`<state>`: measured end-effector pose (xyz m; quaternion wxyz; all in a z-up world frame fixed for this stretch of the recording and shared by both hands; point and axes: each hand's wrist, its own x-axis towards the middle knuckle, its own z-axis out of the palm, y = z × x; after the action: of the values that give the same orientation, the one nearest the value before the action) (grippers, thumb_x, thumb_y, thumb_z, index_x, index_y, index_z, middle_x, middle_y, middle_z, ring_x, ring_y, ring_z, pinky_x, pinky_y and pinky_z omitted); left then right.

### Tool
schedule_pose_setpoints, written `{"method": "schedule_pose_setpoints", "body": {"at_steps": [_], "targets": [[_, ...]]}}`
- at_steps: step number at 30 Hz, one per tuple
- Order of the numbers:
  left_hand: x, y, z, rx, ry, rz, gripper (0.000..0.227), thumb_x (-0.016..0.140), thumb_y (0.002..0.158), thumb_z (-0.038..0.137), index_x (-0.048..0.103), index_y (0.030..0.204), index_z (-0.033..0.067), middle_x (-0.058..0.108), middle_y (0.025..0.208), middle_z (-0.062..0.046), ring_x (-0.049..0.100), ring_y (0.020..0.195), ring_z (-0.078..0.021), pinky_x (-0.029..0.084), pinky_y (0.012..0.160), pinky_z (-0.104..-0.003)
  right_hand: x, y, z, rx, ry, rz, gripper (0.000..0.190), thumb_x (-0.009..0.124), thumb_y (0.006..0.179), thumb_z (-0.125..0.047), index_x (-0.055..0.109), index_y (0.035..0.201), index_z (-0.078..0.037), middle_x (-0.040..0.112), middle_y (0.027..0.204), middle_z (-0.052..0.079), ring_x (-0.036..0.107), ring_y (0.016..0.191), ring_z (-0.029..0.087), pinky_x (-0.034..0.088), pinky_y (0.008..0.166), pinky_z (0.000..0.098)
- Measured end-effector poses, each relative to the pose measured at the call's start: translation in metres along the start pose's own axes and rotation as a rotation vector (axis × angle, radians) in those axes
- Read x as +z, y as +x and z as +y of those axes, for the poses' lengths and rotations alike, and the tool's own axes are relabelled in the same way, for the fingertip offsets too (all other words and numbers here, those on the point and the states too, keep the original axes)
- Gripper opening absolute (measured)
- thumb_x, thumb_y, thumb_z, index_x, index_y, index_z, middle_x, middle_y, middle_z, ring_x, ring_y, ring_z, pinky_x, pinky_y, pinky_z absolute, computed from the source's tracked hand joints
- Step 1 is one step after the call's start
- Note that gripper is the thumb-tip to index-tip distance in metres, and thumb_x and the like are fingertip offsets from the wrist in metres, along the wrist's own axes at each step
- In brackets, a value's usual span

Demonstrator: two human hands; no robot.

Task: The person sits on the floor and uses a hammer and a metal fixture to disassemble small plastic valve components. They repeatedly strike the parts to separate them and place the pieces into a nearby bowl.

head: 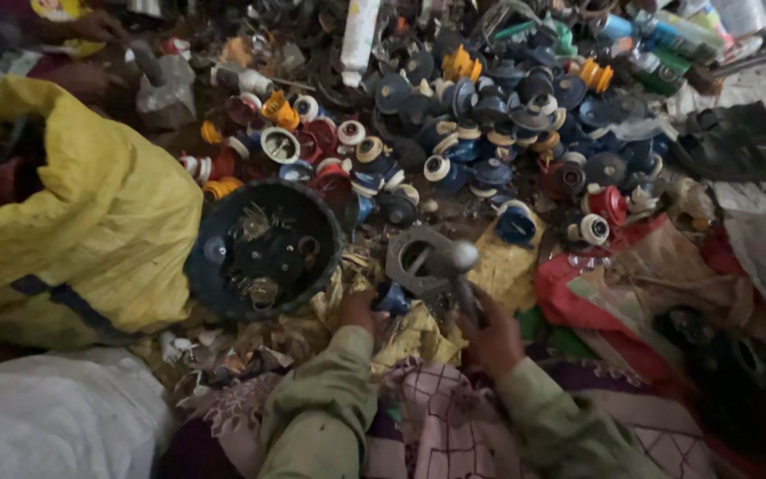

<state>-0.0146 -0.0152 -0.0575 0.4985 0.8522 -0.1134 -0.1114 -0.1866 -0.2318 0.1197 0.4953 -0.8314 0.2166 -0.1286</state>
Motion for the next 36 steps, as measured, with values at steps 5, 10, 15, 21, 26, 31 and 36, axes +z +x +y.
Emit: {"method": "schedule_pose_setpoints", "body": {"at_steps": [5, 10, 15, 21, 26, 31, 36], "targets": [[-0.009, -0.007, 0.015, 0.157, 0.342, -0.035, 0.026, 0.083, 0.075, 0.009, 0.067, 0.093, 0.0027, 0.070, 0.094, -0.024, 0.064, 0.094, -0.0478, 0.051, 0.080, -0.056, -0.041, -0.005, 0.029, 0.442, 0.244, -0.130, 0.047, 0.072, 0.090, -0.033, 0.062, 0.130, -0.011, 0.072, 0.092, 0.021, 0.069, 0.079, 0.037, 0.055, 0.071, 0.0457], [-0.015, -0.005, 0.063, -0.054, 0.289, -0.051, 0.033, 0.082, 0.082, 0.021, 0.064, 0.105, 0.0058, 0.068, 0.106, -0.023, 0.061, 0.099, -0.0482, 0.049, 0.081, -0.058, -0.046, 0.020, 0.069, 0.300, -0.331, -0.408, 0.043, 0.068, 0.093, -0.038, 0.065, 0.121, -0.006, 0.071, 0.100, 0.024, 0.069, 0.093, 0.039, 0.056, 0.079, 0.0472], [-0.061, -0.033, 0.108, -0.236, -0.155, 0.024, 0.037, 0.084, 0.082, 0.024, 0.067, 0.108, 0.0047, 0.069, 0.106, -0.016, 0.065, 0.091, -0.0353, 0.052, 0.078, -0.050, -0.011, 0.032, 0.066, 0.184, -0.698, -0.321, 0.056, 0.068, 0.095, -0.047, 0.065, 0.116, 0.005, 0.071, 0.106, 0.029, 0.068, 0.104, 0.043, 0.056, 0.086, 0.0489], [-0.151, -0.043, 0.083, -0.263, -0.712, 0.122, 0.033, 0.085, 0.088, 0.023, 0.073, 0.105, -0.0030, 0.071, 0.097, -0.014, 0.067, 0.077, -0.0251, 0.054, 0.067, -0.045, -0.026, 0.032, 0.045, 0.028, -0.467, -0.311, 0.037, 0.061, 0.095, -0.030, 0.070, 0.122, -0.006, 0.075, 0.104, 0.019, 0.071, 0.088, 0.035, 0.057, 0.075, 0.0488], [-0.224, 0.004, 0.049, -0.197, -0.443, 0.409, 0.029, 0.082, 0.088, 0.023, 0.073, 0.103, -0.0004, 0.072, 0.093, -0.012, 0.068, 0.075, -0.0231, 0.055, 0.066, -0.042, -0.038, 0.028, 0.035, 0.279, 0.105, -0.360, 0.048, 0.066, 0.092, -0.035, 0.068, 0.127, -0.004, 0.079, 0.092, 0.015, 0.072, 0.065, 0.024, 0.058, 0.059, 0.0401], [-0.236, -0.001, 0.047, -0.292, -0.259, 0.510, 0.025, 0.079, 0.089, 0.024, 0.074, 0.102, 0.0022, 0.073, 0.090, -0.010, 0.069, 0.074, -0.0211, 0.055, 0.065, -0.040, -0.024, 0.039, 0.067, 0.352, 0.203, -0.319, 0.046, 0.070, 0.093, -0.030, 0.067, 0.127, 0.001, 0.077, 0.090, 0.015, 0.067, 0.063, 0.025, 0.054, 0.056, 0.0396], [-0.164, -0.034, 0.056, -0.325, -0.213, 0.459, 0.022, 0.077, 0.089, 0.024, 0.075, 0.100, 0.0048, 0.075, 0.087, -0.008, 0.070, 0.072, -0.0190, 0.056, 0.064, -0.038, -0.016, 0.041, 0.092, 0.211, 0.131, -0.343, 0.042, 0.071, 0.087, -0.021, 0.070, 0.123, 0.001, 0.079, 0.088, 0.016, 0.072, 0.061, 0.027, 0.057, 0.055, 0.0384]]}}
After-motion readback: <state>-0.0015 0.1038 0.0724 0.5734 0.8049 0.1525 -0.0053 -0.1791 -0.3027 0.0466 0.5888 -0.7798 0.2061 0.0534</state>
